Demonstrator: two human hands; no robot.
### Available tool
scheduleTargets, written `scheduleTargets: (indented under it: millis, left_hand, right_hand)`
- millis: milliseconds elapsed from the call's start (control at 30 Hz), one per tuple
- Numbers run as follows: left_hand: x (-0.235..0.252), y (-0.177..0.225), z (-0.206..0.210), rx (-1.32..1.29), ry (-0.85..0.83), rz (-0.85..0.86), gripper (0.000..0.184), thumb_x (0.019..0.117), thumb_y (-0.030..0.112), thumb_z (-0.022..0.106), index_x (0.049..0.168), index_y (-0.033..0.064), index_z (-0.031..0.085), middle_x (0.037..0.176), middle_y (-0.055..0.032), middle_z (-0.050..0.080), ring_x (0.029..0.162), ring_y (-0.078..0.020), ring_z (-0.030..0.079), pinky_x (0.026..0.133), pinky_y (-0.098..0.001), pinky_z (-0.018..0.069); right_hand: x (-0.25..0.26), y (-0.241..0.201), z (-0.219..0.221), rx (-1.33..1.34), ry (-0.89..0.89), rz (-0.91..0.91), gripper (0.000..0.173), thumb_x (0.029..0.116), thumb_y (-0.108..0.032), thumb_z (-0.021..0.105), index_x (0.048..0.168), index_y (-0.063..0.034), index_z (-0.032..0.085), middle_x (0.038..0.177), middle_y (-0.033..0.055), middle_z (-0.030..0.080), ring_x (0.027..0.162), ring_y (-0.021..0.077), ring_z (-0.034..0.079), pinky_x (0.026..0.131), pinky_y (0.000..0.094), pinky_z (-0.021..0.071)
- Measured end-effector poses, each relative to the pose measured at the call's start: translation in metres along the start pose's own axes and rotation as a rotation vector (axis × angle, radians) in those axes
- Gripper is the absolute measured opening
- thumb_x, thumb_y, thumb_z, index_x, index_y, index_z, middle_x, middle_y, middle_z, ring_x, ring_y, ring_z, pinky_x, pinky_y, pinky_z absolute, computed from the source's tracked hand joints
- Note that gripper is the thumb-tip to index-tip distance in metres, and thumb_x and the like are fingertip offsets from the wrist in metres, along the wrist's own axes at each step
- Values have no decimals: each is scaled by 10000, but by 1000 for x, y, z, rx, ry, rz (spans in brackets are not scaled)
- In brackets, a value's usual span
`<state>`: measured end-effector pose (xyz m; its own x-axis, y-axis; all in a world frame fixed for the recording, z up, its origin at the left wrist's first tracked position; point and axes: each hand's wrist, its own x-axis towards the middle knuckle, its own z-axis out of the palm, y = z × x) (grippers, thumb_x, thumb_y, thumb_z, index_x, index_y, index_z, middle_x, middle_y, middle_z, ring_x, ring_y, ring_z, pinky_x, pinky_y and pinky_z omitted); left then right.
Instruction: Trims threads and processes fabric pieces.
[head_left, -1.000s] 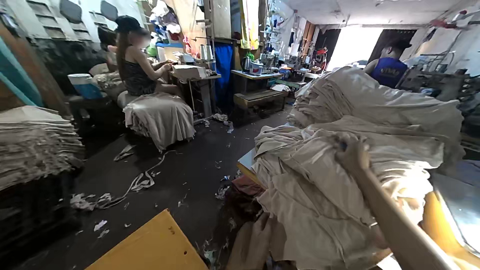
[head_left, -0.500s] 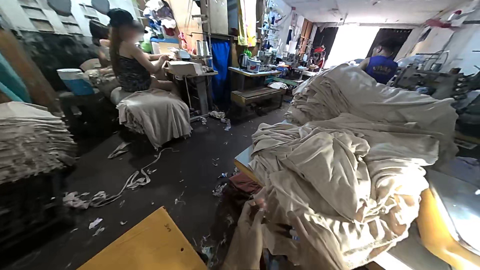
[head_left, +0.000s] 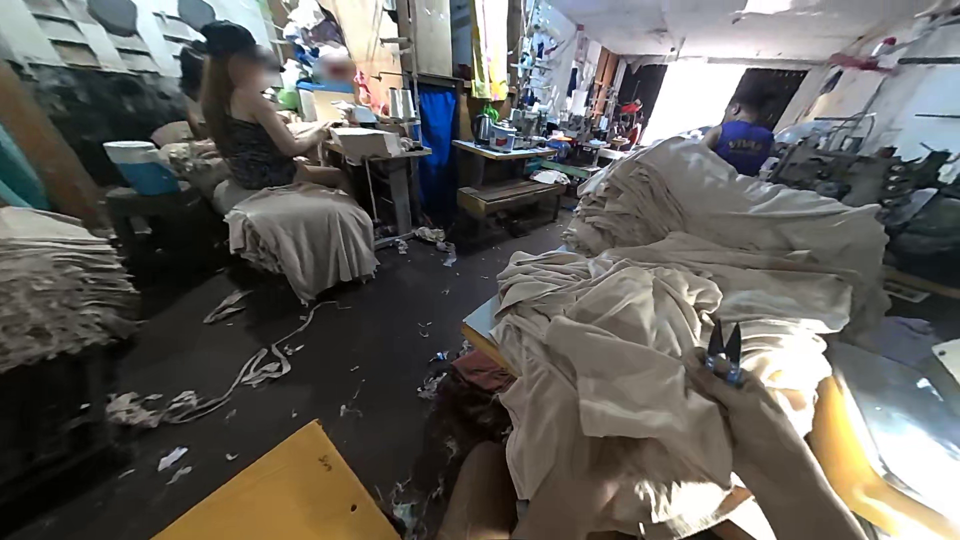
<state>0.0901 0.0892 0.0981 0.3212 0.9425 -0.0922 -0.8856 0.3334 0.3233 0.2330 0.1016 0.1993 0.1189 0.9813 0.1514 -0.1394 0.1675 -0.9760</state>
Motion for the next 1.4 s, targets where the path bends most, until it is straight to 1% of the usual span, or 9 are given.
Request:
scheduleTargets:
  millis: [100,267,367,500,800,1000,1133,1267,1400]
  left_hand:
    - [-2,21,7,-81,68,93,536,1084,484,211,1215,91,551,1029,-98,700,935,-229,707,763,-421,604]
    - [-25,43,0,304,180,381,259,1086,114,413,1236,-5,588,992,-80,719,884,-145,718,803,-330,612]
    - [-43,47,4,529,116,516,138,959,38,638,1066,-38,678,938,-94,725,824,-146,719,772,-323,625]
    - [-44,40,-2,788,-24,730,249,815,46,812,1020,-38,698,898,-48,740,796,-100,722,727,-280,632]
    - [-55,38,-30,945,-142,599,65,910,17,705,964,-12,725,886,-22,738,786,-73,705,738,-250,614]
    - [-68,35,-13,941,-83,568,132,846,-21,758,955,-18,684,888,-39,719,795,-104,714,720,-276,632]
    - [-78,40,-15,1102,-100,665,105,837,-41,727,921,-25,665,911,-55,690,797,-105,705,691,-277,636]
    - [-75,57,-49,1443,136,1019,105,806,85,759,886,22,733,909,-46,658,781,-29,665,672,-181,606]
    - [-51,30,-118,1770,182,931,150,857,165,748,991,103,771,1029,-95,680,838,-106,684,728,-256,608]
  right_hand:
    - [0,4,-18,-108,-94,-14,168,978,-90,571,825,-151,608,559,-103,488,428,-40,410,415,117,369]
    - [4,17,-29,-765,-79,-313,125,903,-240,646,873,-121,668,615,-99,519,502,-37,441,461,156,350]
    - [-10,24,-4,-577,-12,-431,185,872,-289,718,852,-110,675,640,-138,553,536,-93,480,488,104,405]
    - [-30,44,29,-318,-325,-321,355,869,-406,791,990,-102,655,725,-115,592,584,-43,518,515,144,451]
    - [-38,59,18,-55,-293,-3,78,962,-183,656,927,-113,654,668,-78,591,507,-10,495,465,159,422]
    - [-50,66,23,-119,-343,77,294,898,-106,632,1179,-56,561,789,-56,662,578,22,599,495,197,509]
    - [-47,80,11,-269,-182,-180,231,818,-55,688,1043,-16,654,843,-13,706,712,35,665,620,218,571]
    - [-47,65,-25,-814,276,-600,217,679,-16,631,884,45,665,733,50,620,613,17,526,556,177,440]
    - [-64,85,-57,-1118,-12,-534,261,722,-4,657,971,-25,735,886,116,732,737,248,707,645,460,580]
